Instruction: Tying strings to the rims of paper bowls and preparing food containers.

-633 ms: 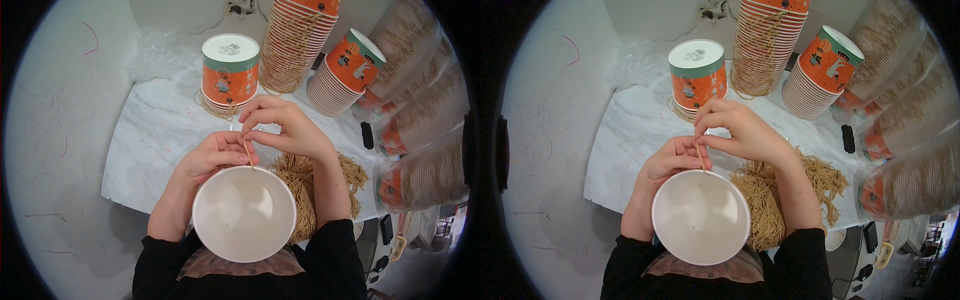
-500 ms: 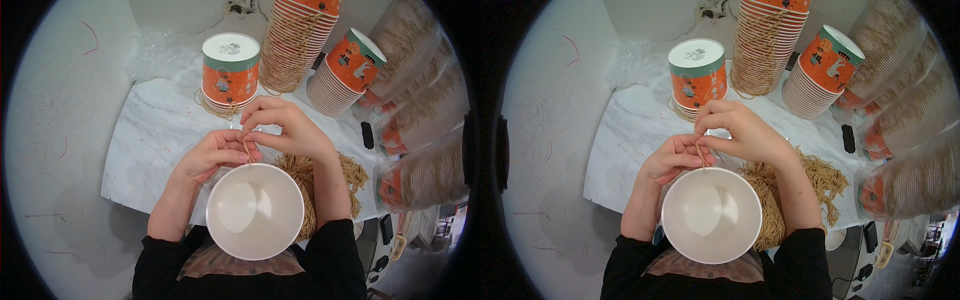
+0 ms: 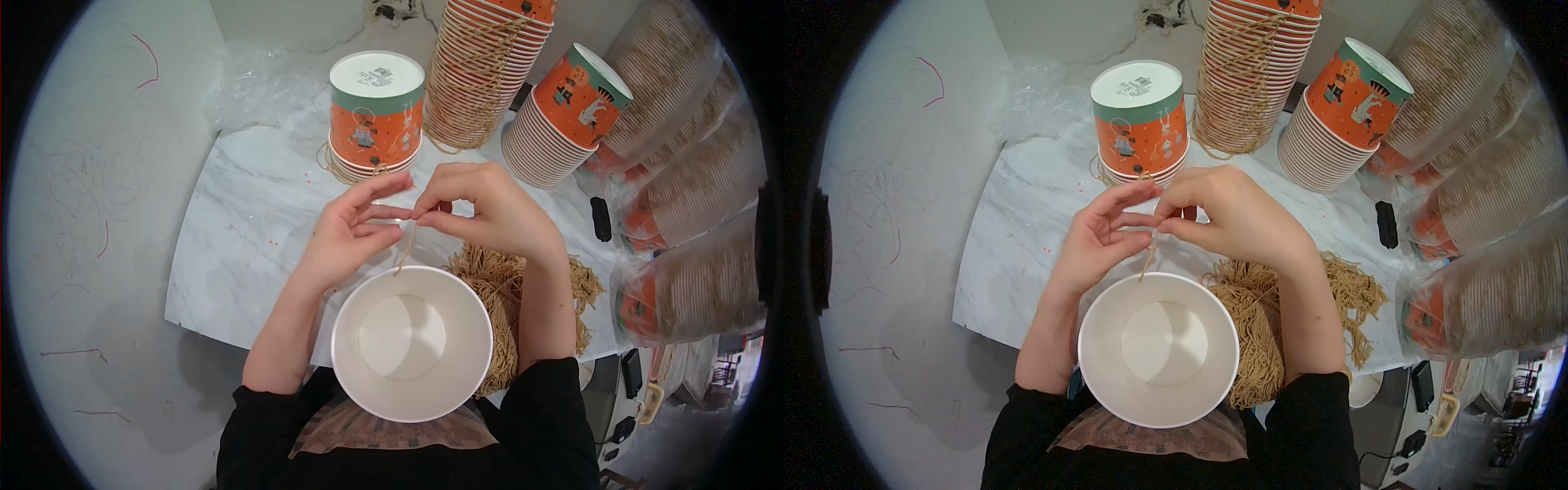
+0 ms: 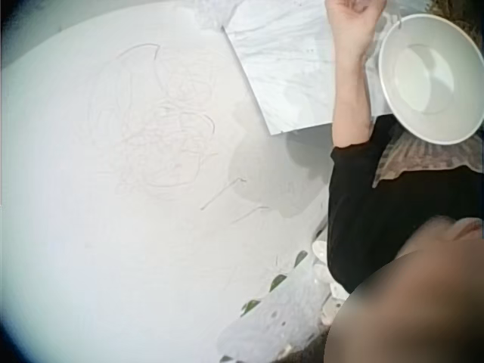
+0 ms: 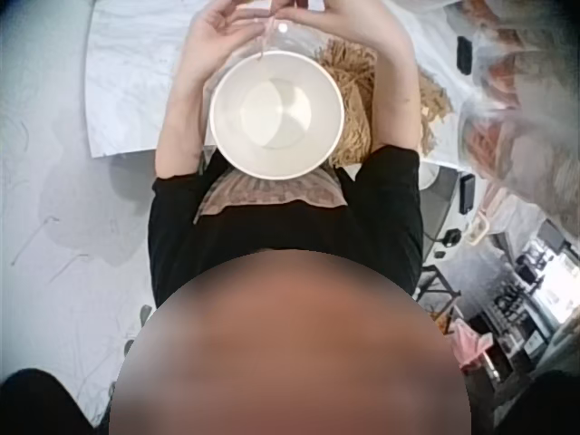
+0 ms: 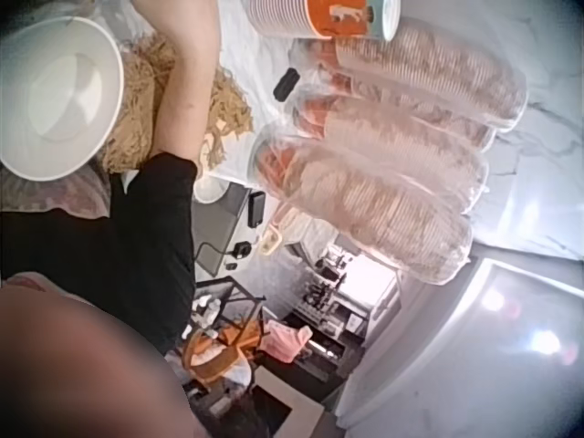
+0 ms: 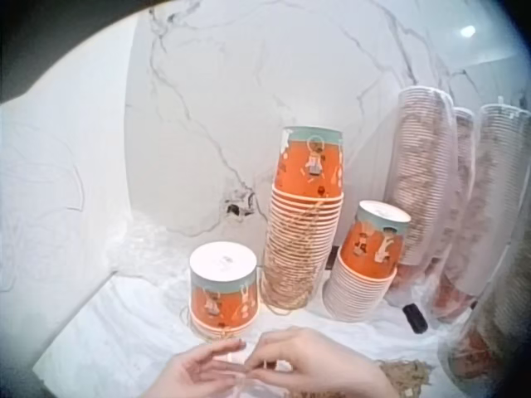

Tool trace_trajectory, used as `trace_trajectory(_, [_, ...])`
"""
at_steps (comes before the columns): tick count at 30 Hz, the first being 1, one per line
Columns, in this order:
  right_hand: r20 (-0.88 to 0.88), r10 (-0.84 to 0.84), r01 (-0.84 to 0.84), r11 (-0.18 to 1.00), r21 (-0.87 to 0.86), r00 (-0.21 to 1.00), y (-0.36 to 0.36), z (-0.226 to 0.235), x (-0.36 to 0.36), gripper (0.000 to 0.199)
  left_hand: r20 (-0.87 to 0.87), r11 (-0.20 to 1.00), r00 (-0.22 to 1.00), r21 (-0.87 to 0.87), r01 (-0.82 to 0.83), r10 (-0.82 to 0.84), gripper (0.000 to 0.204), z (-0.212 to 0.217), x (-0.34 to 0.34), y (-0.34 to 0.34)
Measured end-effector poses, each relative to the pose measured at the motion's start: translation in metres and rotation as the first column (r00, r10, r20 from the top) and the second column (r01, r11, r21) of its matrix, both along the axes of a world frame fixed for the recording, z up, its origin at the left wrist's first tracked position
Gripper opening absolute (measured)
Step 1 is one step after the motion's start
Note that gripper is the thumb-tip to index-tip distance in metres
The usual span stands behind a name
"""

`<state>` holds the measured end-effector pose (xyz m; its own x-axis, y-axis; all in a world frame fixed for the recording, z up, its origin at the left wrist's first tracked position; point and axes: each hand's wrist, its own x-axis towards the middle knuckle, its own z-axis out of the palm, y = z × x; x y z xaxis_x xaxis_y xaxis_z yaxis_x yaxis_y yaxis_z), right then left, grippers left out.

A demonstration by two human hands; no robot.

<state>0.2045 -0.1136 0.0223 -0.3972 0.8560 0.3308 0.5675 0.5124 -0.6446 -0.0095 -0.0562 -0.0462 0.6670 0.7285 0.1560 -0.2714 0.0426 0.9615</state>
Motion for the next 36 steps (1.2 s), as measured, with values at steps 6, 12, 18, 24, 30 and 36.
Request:
trace_trajectory(6, [0.000,-0.008,0.008,0.999,-0.034,1.000,0.002,-0.005,-0.007,0.010,-0.033,0.988,0.987,-0.036,0.153,-0.154,0.062,-0.012,-0.006,0.008])
trace_trajectory(12, [-0.021,-0.052,0.052,0.999,-0.014,0.998,-0.001,-0.002,-0.001,0.010,-0.055,0.941,0.948,-0.146,0.304,-0.315,0.038,-0.008,-0.009,0.015])
trace_trajectory(18, [-0.004,-0.037,0.037,0.999,-0.026,0.999,0.001,-0.001,-0.003,0.010,0.038,0.970,0.980,0.153,0.187,-0.195,0.018,-0.020,-0.014,0.024])
trace_trajectory(24, [0.001,-0.029,0.029,0.997,-0.070,1.000,0.003,-0.004,-0.004,0.010,-0.011,0.947,0.972,0.223,0.230,-0.233,0.011,-0.013,-0.022,0.027])
trace_trajectory(30, [0.015,-0.036,0.037,0.998,-0.044,0.999,0.006,-0.010,-0.002,0.012,-0.021,0.869,1.000,0.495,0.016,-0.006,0.017,-0.016,-0.016,0.027])
trace_trajectory(36, [0.025,-0.005,0.007,0.995,-0.095,1.000,0.008,-0.012,-0.004,0.010,0.040,0.639,0.984,0.756,-0.142,0.172,0.020,-0.017,-0.009,0.025])
